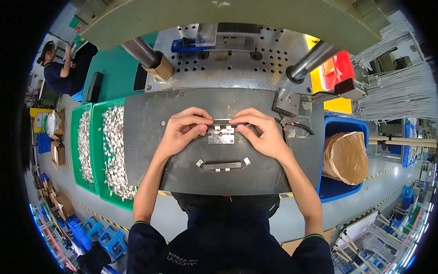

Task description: The person assembles electronic or mechanical components by hand, pressing plastic parts and metal housings together using a small press machine.

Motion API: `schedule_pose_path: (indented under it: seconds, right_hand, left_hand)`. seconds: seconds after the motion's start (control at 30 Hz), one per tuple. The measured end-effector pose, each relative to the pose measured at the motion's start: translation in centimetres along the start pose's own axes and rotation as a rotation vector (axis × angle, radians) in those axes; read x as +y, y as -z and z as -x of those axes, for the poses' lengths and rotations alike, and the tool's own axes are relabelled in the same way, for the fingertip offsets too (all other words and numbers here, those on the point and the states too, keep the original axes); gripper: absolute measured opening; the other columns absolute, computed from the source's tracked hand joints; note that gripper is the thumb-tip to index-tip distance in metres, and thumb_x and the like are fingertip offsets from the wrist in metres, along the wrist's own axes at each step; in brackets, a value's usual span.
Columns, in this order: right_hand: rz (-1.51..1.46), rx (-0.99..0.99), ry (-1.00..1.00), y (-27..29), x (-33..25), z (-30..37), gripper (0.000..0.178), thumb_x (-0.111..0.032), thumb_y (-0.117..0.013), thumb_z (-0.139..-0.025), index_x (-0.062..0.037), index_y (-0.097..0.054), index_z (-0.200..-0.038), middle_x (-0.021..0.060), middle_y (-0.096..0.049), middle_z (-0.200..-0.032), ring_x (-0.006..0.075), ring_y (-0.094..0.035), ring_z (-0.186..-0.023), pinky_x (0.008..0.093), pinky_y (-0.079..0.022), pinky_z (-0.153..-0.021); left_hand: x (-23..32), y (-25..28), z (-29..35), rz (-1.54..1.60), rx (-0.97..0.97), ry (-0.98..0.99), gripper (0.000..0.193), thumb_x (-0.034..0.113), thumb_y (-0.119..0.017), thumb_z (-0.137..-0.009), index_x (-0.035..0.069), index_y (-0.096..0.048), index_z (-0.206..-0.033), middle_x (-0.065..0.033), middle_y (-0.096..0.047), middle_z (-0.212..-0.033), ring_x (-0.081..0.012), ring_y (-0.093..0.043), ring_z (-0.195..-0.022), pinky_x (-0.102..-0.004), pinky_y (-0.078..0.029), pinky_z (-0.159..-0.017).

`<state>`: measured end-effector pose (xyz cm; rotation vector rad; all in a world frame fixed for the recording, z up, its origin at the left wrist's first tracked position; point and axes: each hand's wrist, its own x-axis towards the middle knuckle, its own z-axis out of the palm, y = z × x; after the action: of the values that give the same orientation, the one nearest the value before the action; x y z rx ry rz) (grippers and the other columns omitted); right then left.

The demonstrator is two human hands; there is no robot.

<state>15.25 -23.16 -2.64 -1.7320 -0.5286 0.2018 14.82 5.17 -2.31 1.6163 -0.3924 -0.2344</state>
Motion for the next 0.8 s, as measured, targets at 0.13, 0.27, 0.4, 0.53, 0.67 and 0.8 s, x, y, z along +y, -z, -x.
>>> schedule_pose_path:
  seconds: [0.13,0.27,0.4,0.53,0.67,0.8]
  right_hand:
    - [0.055,-0.028,0.060,-0.3,-0.5,0.3,0.029,0.004,-0.080,-0.086,-0.0017,-0.079,-0.114,0.0104,-0.068,-0.117,0.0173,-0.070,-0.098,0.0318,-0.057,-0.087]
    - [0.126,0.006,0.052,-1.0,-0.7,0.4,0.031,0.003,-0.086,-0.079,-0.0026,-0.081,-0.109,0.0088,-0.068,-0.113,0.0179,-0.071,-0.098,0.0314,-0.056,-0.087]
    - [0.054,0.033,0.072,-1.3,0.0,0.5,0.029,0.003,-0.085,-0.080,-0.0048,-0.083,-0.108,0.0082,-0.067,-0.111,0.0188,-0.070,-0.096,0.0315,-0.056,-0.087]
    - [0.311,0.003,0.153,-1.0,-0.4,0.3,0.029,0.001,-0.084,-0.080,-0.0095,-0.084,-0.107,0.0073,-0.065,-0.108,0.0204,-0.064,-0.093,0.0326,-0.053,-0.086]
    - [0.326,0.021,0.141,-1.3,0.0,0.5,0.031,-0.001,-0.083,-0.079,-0.0113,-0.084,-0.108,0.0076,-0.065,-0.111,0.0218,-0.063,-0.096,0.0346,-0.050,-0.090]
    - [0.504,0.123,0.245,-1.8,-0.7,0.4,0.033,-0.006,-0.083,-0.077,-0.0139,-0.084,-0.109,0.0078,-0.066,-0.117,0.0271,-0.061,-0.107,0.0391,-0.046,-0.095]
  left_hand:
    - [0.6,-0.5,0.3,-0.143,-0.020,-0.052,0.031,-0.003,-0.085,-0.081,0.006,-0.083,-0.111,-0.0046,-0.067,-0.115,-0.0102,-0.062,-0.075,-0.0261,-0.054,-0.071]
    - [0.2,-0.6,0.4,-0.199,-0.030,-0.083,0.036,-0.004,-0.088,-0.077,0.006,-0.083,-0.111,-0.0046,-0.065,-0.115,-0.0092,-0.062,-0.075,-0.0257,-0.053,-0.070]
    - [0.2,0.3,0.2,-0.366,-0.009,-0.181,0.033,0.000,-0.089,-0.076,0.010,-0.085,-0.107,-0.0049,-0.066,-0.114,-0.0135,-0.064,-0.077,-0.0307,-0.054,-0.077]
    - [-0.1,0.3,0.3,-0.441,-0.016,-0.263,0.031,0.003,-0.089,-0.077,0.013,-0.085,-0.106,-0.0050,-0.067,-0.118,-0.0162,-0.066,-0.084,-0.0339,-0.054,-0.084]
    - [0.3,-0.6,0.7,-0.284,-0.044,-0.086,0.034,-0.003,-0.082,-0.081,0.013,-0.083,-0.112,-0.0056,-0.068,-0.124,-0.0147,-0.065,-0.083,-0.0295,-0.054,-0.077]
    - [0.8,-0.5,0.4,-0.263,-0.099,-0.034,0.041,-0.008,-0.074,-0.084,0.012,-0.079,-0.119,-0.0063,-0.067,-0.130,-0.0124,-0.064,-0.080,-0.0272,-0.052,-0.071]
